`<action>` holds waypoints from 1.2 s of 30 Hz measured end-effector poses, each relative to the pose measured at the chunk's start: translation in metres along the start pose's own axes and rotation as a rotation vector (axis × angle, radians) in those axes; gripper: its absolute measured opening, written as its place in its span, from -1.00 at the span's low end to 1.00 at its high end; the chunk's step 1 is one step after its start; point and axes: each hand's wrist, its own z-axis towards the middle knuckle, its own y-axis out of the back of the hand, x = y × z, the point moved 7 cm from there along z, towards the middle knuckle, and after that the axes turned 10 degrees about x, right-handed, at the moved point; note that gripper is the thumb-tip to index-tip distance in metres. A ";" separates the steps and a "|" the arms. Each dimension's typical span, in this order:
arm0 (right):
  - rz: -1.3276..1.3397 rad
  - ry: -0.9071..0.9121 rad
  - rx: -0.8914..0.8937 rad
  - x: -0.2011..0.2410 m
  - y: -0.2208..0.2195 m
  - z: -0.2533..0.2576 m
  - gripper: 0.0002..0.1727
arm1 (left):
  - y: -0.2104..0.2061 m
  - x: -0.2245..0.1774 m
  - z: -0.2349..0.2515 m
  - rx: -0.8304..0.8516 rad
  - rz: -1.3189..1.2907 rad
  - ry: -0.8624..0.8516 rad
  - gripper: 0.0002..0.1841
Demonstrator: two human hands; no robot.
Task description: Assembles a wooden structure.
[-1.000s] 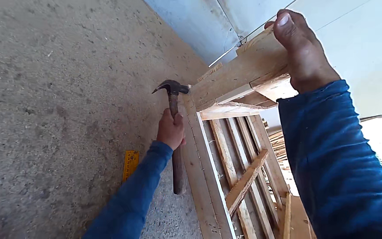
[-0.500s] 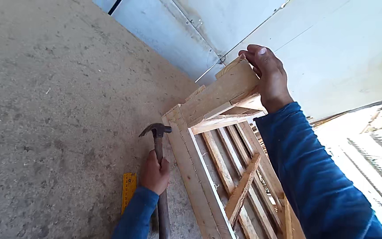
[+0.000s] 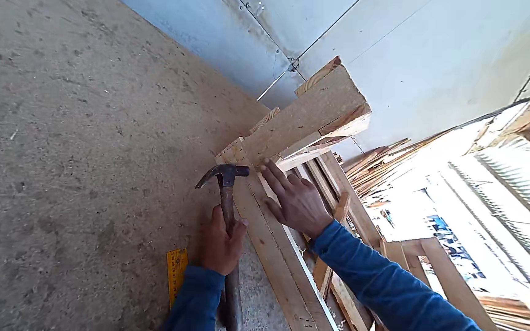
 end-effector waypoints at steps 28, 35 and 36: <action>-0.349 -0.152 -0.185 -0.055 0.130 0.010 -0.20 | 0.018 -0.008 0.004 -0.172 -0.254 -0.117 -0.37; -0.433 0.011 -0.016 -0.074 0.116 0.061 0.15 | 0.020 -0.014 0.003 -0.257 -0.329 -0.081 -0.44; -0.429 0.052 0.035 -0.068 0.108 0.064 0.16 | 0.020 -0.015 0.002 -0.265 -0.340 -0.074 -0.47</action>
